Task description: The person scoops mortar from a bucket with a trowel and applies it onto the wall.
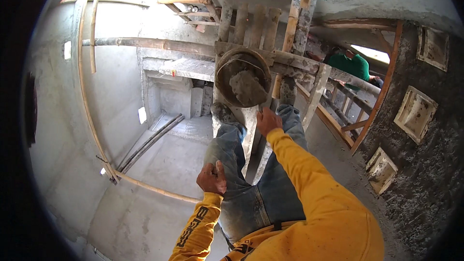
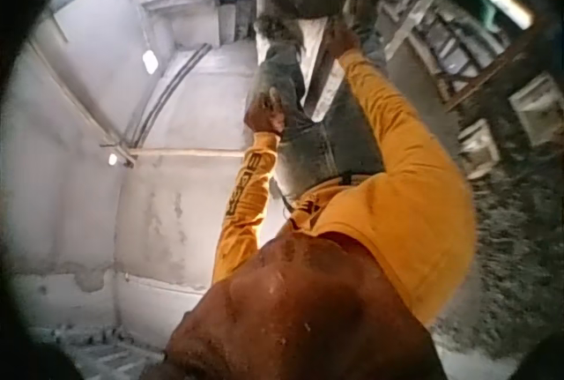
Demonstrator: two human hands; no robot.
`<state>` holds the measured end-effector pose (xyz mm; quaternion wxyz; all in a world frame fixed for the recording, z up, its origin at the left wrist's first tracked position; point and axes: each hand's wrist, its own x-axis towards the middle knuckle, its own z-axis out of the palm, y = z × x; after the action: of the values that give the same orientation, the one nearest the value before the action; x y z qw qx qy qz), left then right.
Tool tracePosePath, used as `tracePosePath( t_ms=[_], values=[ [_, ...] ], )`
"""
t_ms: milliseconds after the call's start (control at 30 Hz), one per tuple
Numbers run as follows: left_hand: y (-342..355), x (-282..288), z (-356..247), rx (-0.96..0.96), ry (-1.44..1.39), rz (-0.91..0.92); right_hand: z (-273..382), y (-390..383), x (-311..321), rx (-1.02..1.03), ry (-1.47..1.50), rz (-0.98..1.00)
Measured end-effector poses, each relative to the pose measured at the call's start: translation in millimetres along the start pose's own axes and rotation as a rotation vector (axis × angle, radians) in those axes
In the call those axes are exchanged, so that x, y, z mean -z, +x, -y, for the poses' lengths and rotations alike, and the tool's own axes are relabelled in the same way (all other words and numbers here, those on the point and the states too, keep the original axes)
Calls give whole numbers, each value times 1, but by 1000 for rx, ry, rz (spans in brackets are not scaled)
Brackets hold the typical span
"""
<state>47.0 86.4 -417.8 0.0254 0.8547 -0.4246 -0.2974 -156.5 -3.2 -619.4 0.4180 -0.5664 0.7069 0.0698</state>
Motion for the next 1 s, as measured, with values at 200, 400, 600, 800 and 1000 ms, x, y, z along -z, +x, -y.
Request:
tracePosePath(
  t_ms=[200,400,600,800,1000],
  values=[
    [-9,-12,7,-18,-2,-66,-10,-13,15,92,44,67],
    [-4,-18,9,130,28,74,12,-56,102,382,54,-120],
    [8,-12,-9,-81,38,-84,71,-93,253,347,80,-166],
    [12,-17,-5,-15,-198,-134,108,-118,388,616,165,-375],
    [3,5,-6,39,-235,-205,4,-131,509,400,664,-120]
  ],
)
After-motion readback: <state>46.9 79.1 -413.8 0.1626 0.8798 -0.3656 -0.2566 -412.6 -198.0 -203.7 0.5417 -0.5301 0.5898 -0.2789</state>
